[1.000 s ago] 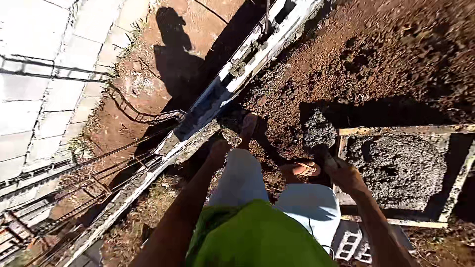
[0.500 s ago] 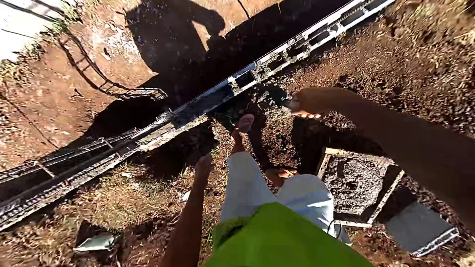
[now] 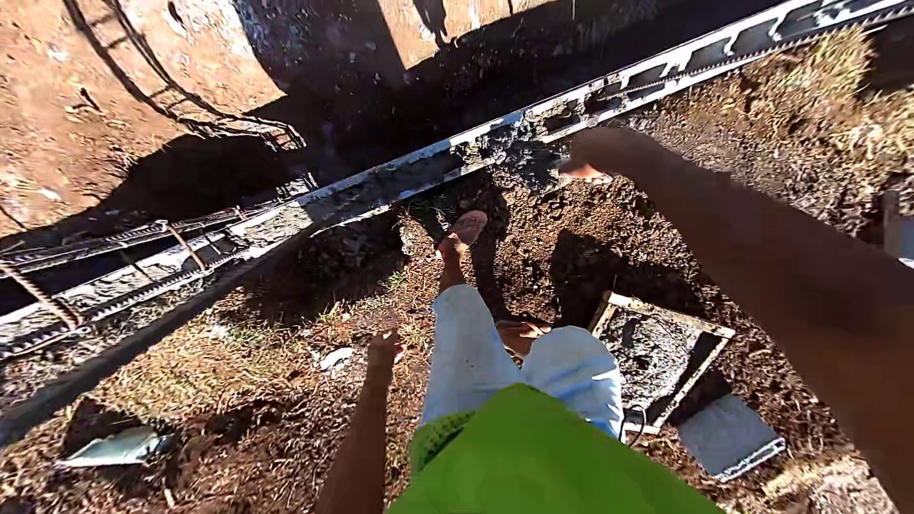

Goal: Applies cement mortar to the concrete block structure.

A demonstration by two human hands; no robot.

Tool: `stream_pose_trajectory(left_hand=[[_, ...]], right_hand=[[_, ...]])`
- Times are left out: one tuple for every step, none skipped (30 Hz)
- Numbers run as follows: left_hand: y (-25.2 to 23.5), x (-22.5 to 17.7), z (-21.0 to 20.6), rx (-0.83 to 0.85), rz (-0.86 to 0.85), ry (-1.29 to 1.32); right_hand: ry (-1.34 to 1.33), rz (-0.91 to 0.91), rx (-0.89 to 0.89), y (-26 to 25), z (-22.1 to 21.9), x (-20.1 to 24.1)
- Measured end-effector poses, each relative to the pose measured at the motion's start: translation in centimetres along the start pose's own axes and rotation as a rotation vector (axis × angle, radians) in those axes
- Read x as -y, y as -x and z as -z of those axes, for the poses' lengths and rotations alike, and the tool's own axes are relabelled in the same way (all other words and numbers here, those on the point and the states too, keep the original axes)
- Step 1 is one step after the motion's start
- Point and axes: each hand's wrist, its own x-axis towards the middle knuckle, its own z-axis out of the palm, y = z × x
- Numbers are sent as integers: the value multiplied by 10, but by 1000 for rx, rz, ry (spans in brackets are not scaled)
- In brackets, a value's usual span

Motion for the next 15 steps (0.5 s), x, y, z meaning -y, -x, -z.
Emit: stream_pose_trajectory(left_hand=[[3, -9, -3, 26, -8, 26], [5, -22, -8, 52, -12, 49], [5, -36, -12, 70, -29, 60], [4, -50, -17, 85, -55, 52], [3, -66, -23, 100, -78, 35], [2, -81, -28, 117, -105, 13], [0, -96, -33, 132, -129, -1], [-2, -109, -37, 141, -152, -9], [-4, -120, -41, 148, -177, -13], [-5, -131, -43, 153, -202, -19], [-6, -139, -44, 157, -223, -28], [-7, -145, -44, 156, -238, -39], [-9, -149, -43, 151, -248, -51], [-13, -149, -41, 146, -258, -64], [-17, -148, -37, 145, -262, -75]], right_hand=[[-49, 15, -26, 9, -9, -11], [-129, 19, -36, 14, -21, -22], [-231, -3, -31, 15, -35, -32], [-352, -39, -22, 14, -51, -40], [-470, -84, -21, 10, -68, -45], [-565, -120, -45, 5, -85, -48], [-647, -145, -88, -4, -103, -49], [-726, -165, -125, -14, -122, -48], [-796, -186, -150, -25, -138, -43], [-864, -205, -162, -35, -151, -36], [-924, -230, -169, -43, -162, -26], [-976, -255, -166, -49, -171, -14], [-1024, -274, -170, -56, -180, -1], [-1059, -284, -178, -61, -187, 13], [-1087, -283, -186, -65, -193, 26]])
